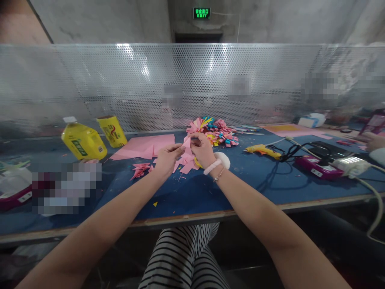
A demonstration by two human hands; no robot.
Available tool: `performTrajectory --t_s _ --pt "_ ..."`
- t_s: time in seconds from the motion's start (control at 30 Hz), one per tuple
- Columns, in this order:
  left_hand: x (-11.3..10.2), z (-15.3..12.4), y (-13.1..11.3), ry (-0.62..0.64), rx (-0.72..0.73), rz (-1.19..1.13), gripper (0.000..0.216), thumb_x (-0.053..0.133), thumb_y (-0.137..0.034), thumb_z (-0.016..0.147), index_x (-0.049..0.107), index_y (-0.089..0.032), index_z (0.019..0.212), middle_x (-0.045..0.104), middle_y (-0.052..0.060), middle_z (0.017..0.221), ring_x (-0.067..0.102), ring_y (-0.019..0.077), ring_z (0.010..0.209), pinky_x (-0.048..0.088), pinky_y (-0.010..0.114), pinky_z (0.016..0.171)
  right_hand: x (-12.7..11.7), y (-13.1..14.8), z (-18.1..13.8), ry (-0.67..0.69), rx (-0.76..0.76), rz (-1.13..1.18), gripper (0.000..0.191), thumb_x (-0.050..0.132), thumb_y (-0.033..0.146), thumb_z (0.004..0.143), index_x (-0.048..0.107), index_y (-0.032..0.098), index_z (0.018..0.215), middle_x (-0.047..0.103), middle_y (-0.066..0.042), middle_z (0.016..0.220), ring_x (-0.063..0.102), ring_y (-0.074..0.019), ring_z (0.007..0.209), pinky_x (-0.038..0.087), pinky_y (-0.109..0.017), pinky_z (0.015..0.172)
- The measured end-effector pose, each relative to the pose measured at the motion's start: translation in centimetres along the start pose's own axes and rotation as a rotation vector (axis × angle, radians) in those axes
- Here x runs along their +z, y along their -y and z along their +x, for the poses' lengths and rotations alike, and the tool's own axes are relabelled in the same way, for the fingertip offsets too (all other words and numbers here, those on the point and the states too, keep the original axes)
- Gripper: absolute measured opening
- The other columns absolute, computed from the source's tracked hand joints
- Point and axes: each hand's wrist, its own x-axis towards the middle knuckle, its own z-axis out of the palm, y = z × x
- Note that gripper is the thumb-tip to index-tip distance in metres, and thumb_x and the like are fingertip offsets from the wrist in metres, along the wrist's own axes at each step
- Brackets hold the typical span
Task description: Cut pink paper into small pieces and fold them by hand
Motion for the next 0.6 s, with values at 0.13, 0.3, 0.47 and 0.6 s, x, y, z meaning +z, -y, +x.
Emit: performTrajectory --t_s 0.13,0.3,0.47,0.6 --pt "-0.1 0.2 0.1 -0.031 -0.008 0.013 0.019 0.070 -0.024 0.053 0.066 -0.013 0.068 0.061 0.000 0.061 0.051 0.0063 0.054 0.043 0.024 0.061 0.0 -0.1 0.0 0.001 0.047 -0.014 0.025 0.048 0.007 0.066 0.052 0.019 0.087 0.058 -0.003 0.095 0.055 -0.0093 0.073 0.045 -0.026 0.066" --pt "-0.3 0.3 0.1 -0.041 0.019 0.047 0.017 0.068 -0.024 0.056 0.065 -0.014 0.069 0.060 0.000 0.060 0.050 0.0064 0.055 0.042 0.024 0.060 -0.2 -0.3 0.1 0.048 0.042 -0.098 0.043 0.046 0.007 0.066 0.050 0.022 0.106 0.051 -0.005 0.111 0.054 -0.0089 0.073 0.046 -0.027 0.067" --pt "-0.4 -0.1 -0.6 0.017 0.128 0.234 0.013 0.063 -0.026 0.062 0.065 -0.015 0.069 0.061 0.002 0.065 0.053 0.0083 0.059 0.042 0.023 0.060 -0.9 0.6 0.4 0.146 -0.025 -0.233 0.027 0.051 0.011 0.066 0.058 0.018 0.090 0.056 -0.005 0.098 0.052 -0.0133 0.084 0.044 -0.030 0.074" --pt "-0.5 0.0 -0.7 0.013 0.107 0.207 0.015 0.063 -0.027 0.062 0.064 -0.015 0.070 0.061 0.001 0.063 0.053 0.0076 0.058 0.043 0.022 0.059 -1.2 0.7 0.5 0.196 0.044 -0.167 0.006 0.051 0.018 0.068 0.056 0.015 0.072 0.056 -0.001 0.072 0.051 -0.0115 0.070 0.043 -0.028 0.068"
